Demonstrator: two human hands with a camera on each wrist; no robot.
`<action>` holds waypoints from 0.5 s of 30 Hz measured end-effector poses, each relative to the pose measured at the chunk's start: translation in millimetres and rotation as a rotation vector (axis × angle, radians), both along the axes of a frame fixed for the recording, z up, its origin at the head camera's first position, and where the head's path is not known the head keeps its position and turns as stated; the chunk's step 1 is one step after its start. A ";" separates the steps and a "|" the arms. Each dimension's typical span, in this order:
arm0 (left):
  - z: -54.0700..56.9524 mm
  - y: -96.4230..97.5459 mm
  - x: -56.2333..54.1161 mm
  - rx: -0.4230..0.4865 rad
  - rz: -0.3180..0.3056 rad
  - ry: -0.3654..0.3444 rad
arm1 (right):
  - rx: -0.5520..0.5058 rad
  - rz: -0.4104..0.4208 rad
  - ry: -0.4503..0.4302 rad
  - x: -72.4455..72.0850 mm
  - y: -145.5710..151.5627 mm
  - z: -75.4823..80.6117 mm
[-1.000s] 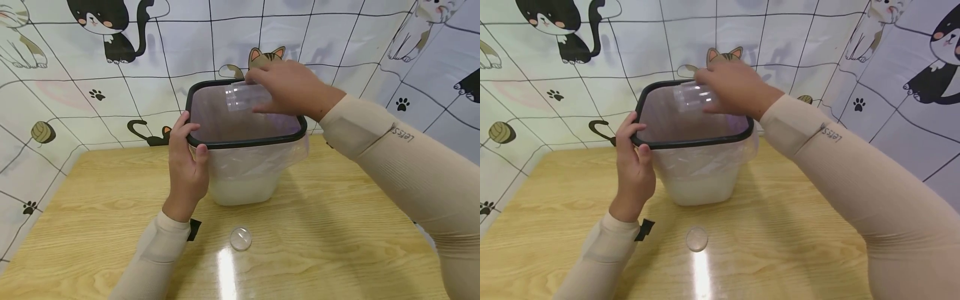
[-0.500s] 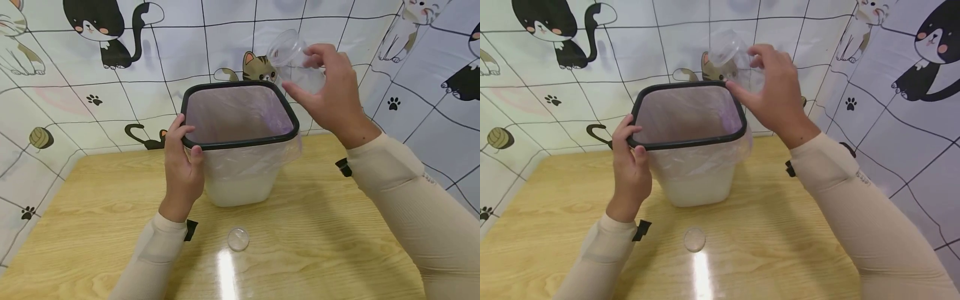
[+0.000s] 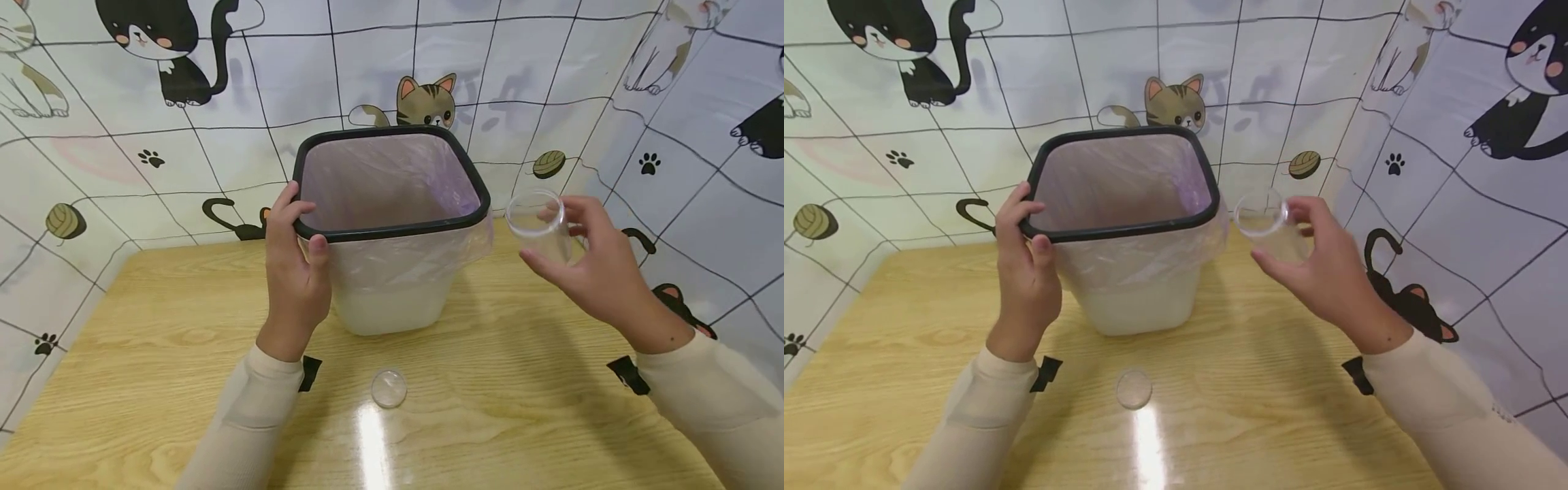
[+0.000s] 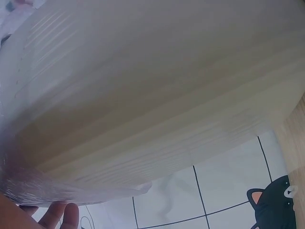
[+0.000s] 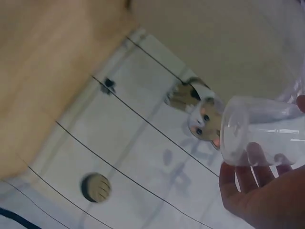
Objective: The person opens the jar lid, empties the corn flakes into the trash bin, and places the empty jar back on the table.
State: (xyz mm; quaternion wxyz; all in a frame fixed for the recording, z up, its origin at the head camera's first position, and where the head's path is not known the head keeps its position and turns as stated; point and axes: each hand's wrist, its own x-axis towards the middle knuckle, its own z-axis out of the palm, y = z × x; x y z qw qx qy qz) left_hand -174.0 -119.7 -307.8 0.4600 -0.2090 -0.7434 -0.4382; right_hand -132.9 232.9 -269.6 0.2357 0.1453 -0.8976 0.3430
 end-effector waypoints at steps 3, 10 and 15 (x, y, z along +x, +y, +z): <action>0.6 0.9 -0.2 0.001 -0.002 -0.002 | -0.023 0.070 -0.075 11.1 4.4 -24.4; 0.6 1.2 -0.1 0.011 -0.007 -0.004 | 0.009 0.286 -0.365 22.7 -8.0 -74.6; -0.3 1.1 -0.7 0.007 0.002 -0.007 | -0.036 0.402 -0.512 22.5 -26.2 -93.5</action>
